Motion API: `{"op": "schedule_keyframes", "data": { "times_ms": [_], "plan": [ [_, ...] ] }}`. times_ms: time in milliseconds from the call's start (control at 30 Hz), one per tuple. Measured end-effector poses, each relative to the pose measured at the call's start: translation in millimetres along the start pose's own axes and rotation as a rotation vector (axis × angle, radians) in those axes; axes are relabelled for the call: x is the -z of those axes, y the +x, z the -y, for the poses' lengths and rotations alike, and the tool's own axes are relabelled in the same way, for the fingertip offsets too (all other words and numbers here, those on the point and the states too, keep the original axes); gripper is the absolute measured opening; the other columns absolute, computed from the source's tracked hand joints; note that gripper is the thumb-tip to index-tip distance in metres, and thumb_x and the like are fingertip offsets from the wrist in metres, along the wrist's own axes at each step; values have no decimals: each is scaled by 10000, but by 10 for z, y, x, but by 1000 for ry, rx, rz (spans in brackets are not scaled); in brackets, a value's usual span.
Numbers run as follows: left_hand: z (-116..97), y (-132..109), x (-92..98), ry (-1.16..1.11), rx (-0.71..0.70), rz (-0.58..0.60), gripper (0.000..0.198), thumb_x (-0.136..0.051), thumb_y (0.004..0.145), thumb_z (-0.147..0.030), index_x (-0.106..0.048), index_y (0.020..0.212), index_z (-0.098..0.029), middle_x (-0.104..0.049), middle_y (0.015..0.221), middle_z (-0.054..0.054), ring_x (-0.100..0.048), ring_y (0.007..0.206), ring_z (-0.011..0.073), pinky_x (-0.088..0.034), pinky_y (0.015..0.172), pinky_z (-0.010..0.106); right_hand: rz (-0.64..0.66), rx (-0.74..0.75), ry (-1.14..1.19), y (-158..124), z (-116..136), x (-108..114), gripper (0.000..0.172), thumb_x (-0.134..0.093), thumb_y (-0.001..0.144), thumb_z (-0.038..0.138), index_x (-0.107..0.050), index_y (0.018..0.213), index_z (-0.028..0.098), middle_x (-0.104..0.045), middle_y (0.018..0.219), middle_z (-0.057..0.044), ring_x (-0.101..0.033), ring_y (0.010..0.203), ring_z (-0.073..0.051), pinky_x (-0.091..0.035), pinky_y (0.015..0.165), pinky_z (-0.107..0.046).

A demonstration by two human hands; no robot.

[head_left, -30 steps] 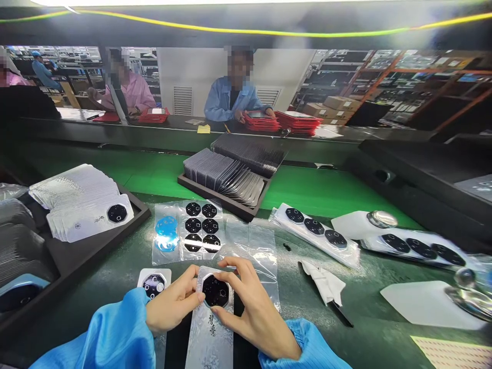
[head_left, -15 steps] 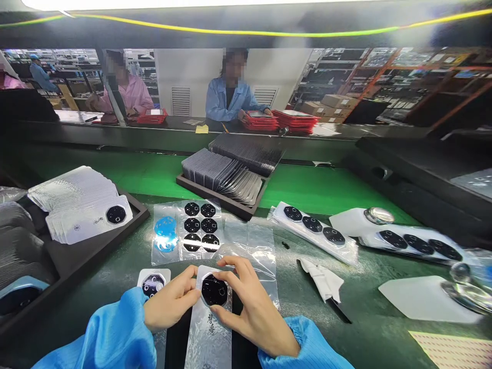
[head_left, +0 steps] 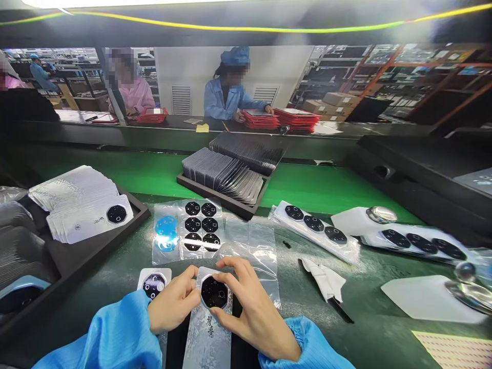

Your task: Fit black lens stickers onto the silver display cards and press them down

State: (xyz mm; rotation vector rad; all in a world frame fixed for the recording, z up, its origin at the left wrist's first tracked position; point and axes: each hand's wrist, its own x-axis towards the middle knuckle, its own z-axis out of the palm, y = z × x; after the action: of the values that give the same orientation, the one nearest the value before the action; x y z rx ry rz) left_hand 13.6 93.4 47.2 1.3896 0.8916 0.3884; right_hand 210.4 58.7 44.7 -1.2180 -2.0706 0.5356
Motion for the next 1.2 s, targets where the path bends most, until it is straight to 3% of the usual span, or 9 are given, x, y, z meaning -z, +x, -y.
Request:
{"op": "schedule_keyframes", "data": {
  "times_ms": [567, 1200],
  "plan": [
    [-36, -12, 29, -2, 7, 49, 196, -469, 892, -324, -417, 1019, -183, -434, 710, -47, -324, 575, 92, -249, 535, 246, -7, 9, -1, -13, -9, 12, 453, -703, 702, 109, -474, 1072, 235, -463, 1202, -95, -461, 1132, -293, -475, 899, -461],
    [-11, -9, 9, 79, -20, -12, 215, -406, 955, -401, -428, 950, -187, -403, 680, -53, -321, 587, 106, -255, 547, 250, -12, 15, -15, 1, 22, 1, 443, -698, 677, 79, -492, 1042, 223, -466, 1197, -103, -465, 1117, -298, -470, 889, -458]
  ]
}}
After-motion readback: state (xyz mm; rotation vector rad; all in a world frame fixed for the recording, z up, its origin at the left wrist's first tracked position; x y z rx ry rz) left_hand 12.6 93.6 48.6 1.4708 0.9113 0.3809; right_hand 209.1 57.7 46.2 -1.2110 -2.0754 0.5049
